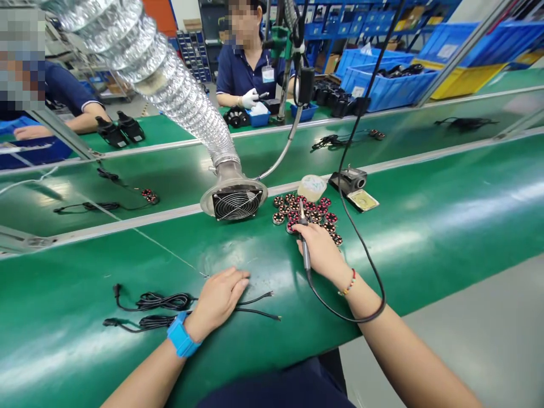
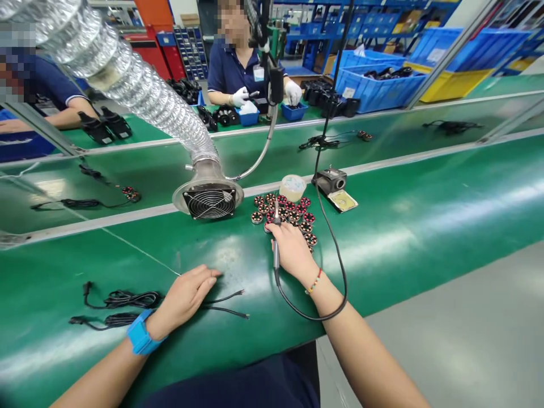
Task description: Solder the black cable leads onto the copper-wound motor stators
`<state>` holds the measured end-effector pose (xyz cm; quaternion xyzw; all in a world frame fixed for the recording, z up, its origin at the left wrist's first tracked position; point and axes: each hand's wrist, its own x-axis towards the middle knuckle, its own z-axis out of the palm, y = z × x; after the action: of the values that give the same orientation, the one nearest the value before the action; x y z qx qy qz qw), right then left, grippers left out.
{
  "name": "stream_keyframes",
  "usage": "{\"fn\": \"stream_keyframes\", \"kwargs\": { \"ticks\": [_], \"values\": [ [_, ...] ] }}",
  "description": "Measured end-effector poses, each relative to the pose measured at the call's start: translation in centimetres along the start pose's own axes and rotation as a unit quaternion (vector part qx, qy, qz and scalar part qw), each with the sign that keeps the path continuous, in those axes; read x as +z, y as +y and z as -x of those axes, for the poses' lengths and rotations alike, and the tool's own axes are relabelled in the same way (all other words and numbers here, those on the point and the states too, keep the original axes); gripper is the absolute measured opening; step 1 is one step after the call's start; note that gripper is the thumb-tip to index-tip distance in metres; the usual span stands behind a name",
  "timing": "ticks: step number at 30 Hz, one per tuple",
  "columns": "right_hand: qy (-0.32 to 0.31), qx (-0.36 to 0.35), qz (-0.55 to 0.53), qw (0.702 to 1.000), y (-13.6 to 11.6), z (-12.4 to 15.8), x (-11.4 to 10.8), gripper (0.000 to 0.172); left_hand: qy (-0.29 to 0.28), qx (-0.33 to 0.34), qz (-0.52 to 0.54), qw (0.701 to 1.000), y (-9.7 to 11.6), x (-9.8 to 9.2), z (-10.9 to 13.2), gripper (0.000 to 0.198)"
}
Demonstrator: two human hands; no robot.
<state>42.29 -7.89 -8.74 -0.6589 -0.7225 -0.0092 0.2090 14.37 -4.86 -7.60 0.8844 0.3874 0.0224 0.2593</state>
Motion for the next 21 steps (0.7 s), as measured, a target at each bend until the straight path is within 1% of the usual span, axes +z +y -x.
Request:
{"fn": "stream_keyframes", "kwargs": {
  "ticks": [3, 7, 9, 12, 14, 16, 18, 21],
  "values": [
    [-0.020, -0.011, 0.018, 1.000, 0.0, -1.1, 0.2, 0.033, 0.010, -0.009, 0.001, 1.000, 0.0, 0.3, 0.0, 0.050],
    [-0.035, -0.014, 0.032, 0.999, -0.8, -1.5, 0.1, 0.029, 0.026, -0.030, 0.026, 0.999, -0.1, 0.7, 0.0, 0.041],
    [-0.045, -0.020, 0.028, 0.998, -1.9, -1.3, 0.1, 0.028, 0.046, -0.046, 0.067, 0.996, -0.2, 0.9, -0.1, 0.038],
    [-0.063, -0.036, 0.006, 0.997, -4.2, -0.8, 0.1, 0.029, 0.092, -0.048, 0.151, 0.983, -0.3, 0.8, -0.2, 0.029],
    [-0.082, -0.054, -0.020, 0.995, -6.0, -0.3, 0.2, 0.033, 0.116, -0.053, 0.194, 0.973, -0.3, 0.6, -0.3, 0.024],
    [-0.108, -0.079, -0.062, 0.989, -7.4, 0.3, 0.2, 0.042, 0.124, -0.071, 0.217, 0.965, -0.3, 0.5, -0.4, 0.021],
    [-0.124, -0.092, -0.130, 0.979, -8.2, 0.9, 0.3, 0.052, 0.119, -0.092, 0.230, 0.962, -0.2, 0.5, -0.5, 0.018],
    [-0.099, -0.066, -0.217, 0.969, -8.2, 1.6, 1.0, 0.056, 0.087, -0.105, 0.236, 0.962, 0.0, 0.3, -0.6, 0.016]
  ]
}}
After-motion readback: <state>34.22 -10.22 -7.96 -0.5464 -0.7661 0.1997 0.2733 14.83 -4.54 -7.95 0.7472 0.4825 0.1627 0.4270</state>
